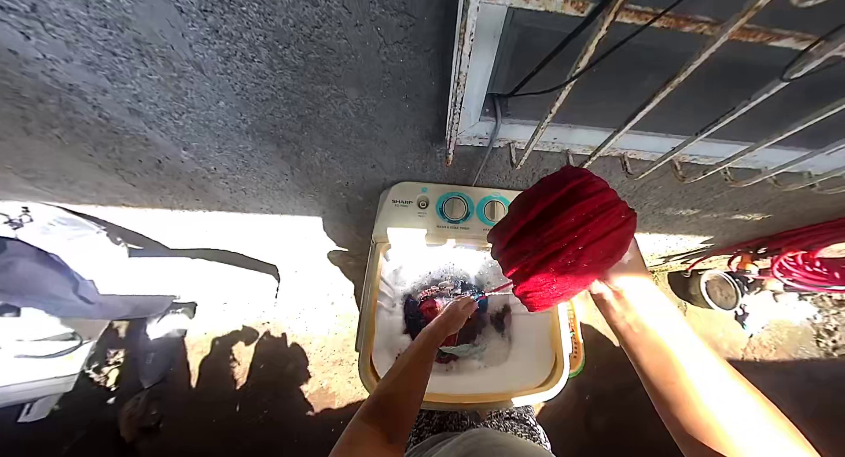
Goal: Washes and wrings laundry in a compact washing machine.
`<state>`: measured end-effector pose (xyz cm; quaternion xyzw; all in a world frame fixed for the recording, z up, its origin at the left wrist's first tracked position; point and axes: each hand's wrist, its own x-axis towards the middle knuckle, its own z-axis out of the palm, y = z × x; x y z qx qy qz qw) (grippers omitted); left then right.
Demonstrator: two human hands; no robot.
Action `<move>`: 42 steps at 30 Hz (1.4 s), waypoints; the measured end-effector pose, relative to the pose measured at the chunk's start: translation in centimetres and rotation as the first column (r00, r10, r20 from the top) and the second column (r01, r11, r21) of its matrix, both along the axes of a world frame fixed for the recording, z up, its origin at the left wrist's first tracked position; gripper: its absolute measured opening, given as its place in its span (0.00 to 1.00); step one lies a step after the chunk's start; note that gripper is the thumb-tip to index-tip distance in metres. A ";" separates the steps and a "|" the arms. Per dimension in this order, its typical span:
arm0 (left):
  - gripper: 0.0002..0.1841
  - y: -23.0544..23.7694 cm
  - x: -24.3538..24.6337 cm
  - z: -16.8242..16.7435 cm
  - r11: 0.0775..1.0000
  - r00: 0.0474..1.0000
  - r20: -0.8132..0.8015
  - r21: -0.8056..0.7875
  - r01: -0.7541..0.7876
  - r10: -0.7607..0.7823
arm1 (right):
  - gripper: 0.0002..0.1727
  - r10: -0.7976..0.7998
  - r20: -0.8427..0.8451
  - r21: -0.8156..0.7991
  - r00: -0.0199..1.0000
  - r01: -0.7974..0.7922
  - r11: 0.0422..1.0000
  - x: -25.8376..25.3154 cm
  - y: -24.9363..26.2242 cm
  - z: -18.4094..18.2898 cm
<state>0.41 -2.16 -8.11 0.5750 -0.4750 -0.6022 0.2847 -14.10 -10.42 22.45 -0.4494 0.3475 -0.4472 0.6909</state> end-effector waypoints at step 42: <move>0.17 1.9 -5.7 13.0 0.560 0.405 -0.550 0.143 -0.816 0.731 | 0.18 -0.162 0.054 0.677 0.985 0.083 0.731 -1.9 5.3 -19.7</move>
